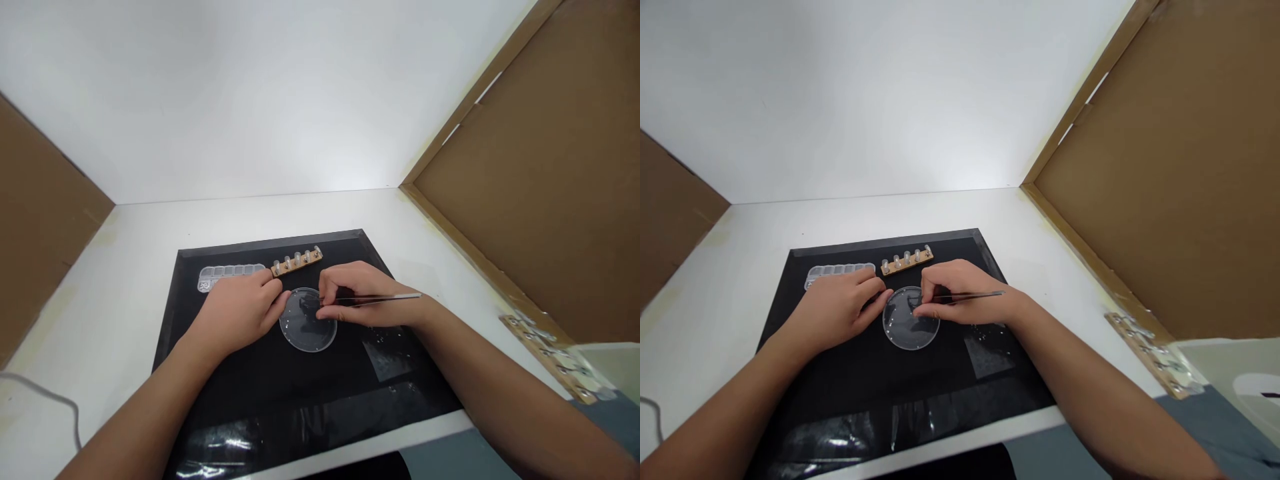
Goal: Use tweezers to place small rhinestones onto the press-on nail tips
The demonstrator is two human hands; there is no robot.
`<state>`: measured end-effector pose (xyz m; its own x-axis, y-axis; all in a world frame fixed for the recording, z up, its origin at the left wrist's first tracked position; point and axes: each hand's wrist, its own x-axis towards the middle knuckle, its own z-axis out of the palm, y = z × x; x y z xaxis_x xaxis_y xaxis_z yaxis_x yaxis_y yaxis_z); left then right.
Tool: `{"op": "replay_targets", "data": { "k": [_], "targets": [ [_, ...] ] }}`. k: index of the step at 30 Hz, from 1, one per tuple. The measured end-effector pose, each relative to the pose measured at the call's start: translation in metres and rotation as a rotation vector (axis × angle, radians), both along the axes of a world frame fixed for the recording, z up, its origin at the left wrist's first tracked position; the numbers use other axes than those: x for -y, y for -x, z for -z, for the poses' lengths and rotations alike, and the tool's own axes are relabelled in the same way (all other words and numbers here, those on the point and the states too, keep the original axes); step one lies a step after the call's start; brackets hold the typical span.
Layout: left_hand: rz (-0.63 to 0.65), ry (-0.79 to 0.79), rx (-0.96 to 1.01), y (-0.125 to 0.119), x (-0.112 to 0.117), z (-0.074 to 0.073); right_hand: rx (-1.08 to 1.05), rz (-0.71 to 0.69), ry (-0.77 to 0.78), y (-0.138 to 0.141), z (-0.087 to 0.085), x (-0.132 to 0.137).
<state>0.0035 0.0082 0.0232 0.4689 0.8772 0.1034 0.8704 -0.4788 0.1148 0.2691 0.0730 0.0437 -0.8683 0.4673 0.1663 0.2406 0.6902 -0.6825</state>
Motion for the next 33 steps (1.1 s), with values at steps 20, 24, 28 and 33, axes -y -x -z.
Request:
{"op": "replay_targets", "data": {
  "k": [20, 24, 28, 33],
  "targets": [
    [0.116, 0.106, 0.06, 0.0, 0.006, -0.003, -0.076, 0.267, 0.372, 0.004, 0.012, -0.004],
    [0.113, 0.118, 0.06, 0.0, 0.006, 0.0, -0.054, 0.247, 0.356, 0.003, 0.012, -0.005],
    [0.12, 0.133, 0.063, 0.0, 0.005, 0.0, -0.034, 0.217, 0.237, 0.002, 0.011, -0.005],
    [0.114, 0.139, 0.067, 0.001, 0.004, -0.003, -0.013, 0.119, 0.059, 0.003, 0.006, -0.001]
  ]
}}
